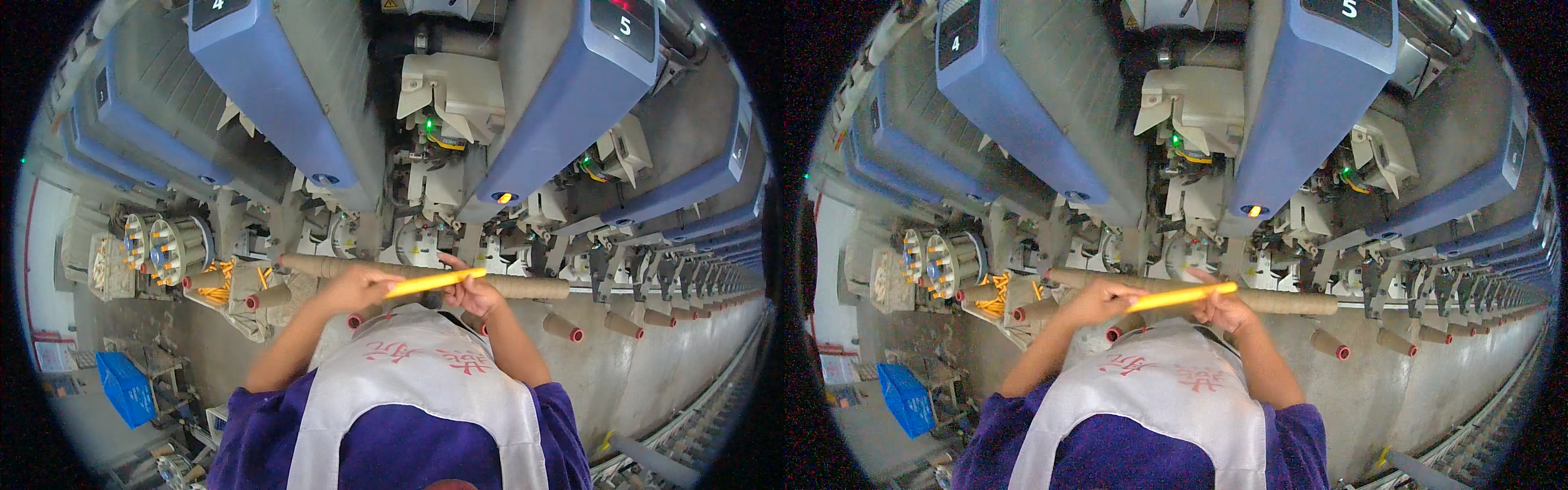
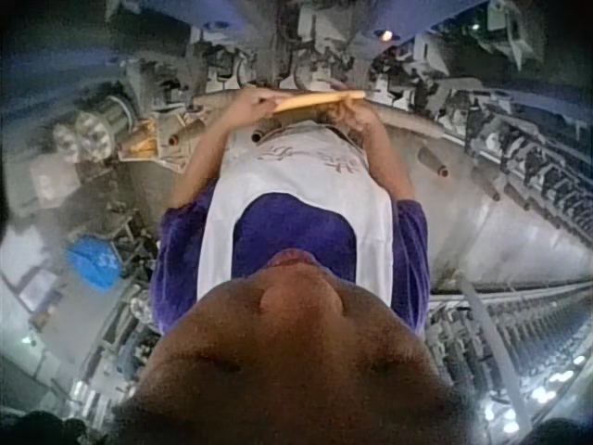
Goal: The person walks between rows of textile machines, adjusts spindles and threads, and loads white bobbins into a rotating carousel. They handle cardboard tubes and use a yellow tool to assist with threading and machine adjustments.
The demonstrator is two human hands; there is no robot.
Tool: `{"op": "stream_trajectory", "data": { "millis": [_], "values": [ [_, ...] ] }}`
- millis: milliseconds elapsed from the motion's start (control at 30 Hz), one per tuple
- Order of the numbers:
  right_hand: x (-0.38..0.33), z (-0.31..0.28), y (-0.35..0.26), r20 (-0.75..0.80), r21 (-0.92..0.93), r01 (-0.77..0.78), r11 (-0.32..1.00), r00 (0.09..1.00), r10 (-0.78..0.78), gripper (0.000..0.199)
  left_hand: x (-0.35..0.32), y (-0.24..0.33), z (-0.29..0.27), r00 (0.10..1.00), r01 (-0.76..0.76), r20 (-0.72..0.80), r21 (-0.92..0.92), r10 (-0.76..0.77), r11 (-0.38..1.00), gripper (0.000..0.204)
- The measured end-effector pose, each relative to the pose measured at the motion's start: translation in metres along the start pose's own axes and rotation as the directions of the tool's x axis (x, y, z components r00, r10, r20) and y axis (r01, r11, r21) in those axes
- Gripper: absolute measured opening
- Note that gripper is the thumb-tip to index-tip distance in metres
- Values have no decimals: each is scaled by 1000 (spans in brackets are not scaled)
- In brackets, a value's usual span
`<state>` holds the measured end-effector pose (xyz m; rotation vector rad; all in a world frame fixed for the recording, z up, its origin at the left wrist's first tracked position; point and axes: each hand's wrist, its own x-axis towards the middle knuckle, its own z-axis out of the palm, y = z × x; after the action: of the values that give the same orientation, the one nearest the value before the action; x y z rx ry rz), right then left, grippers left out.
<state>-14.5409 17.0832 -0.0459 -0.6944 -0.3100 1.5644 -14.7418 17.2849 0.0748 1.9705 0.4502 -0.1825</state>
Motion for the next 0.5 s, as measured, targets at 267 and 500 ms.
{"op": "stream_trajectory", "data": {
  "millis": [267,500],
  "values": [
    [18,-73,2,-499,-701,88,707,649,-575,31,-5,-35,51,994,33,-111,455,20,890,50],
    [86,-159,16,-527,-834,-223,504,594,-608,23,-34,-54,62,981,140,-180,386,-74,912,45]
  ]
}}
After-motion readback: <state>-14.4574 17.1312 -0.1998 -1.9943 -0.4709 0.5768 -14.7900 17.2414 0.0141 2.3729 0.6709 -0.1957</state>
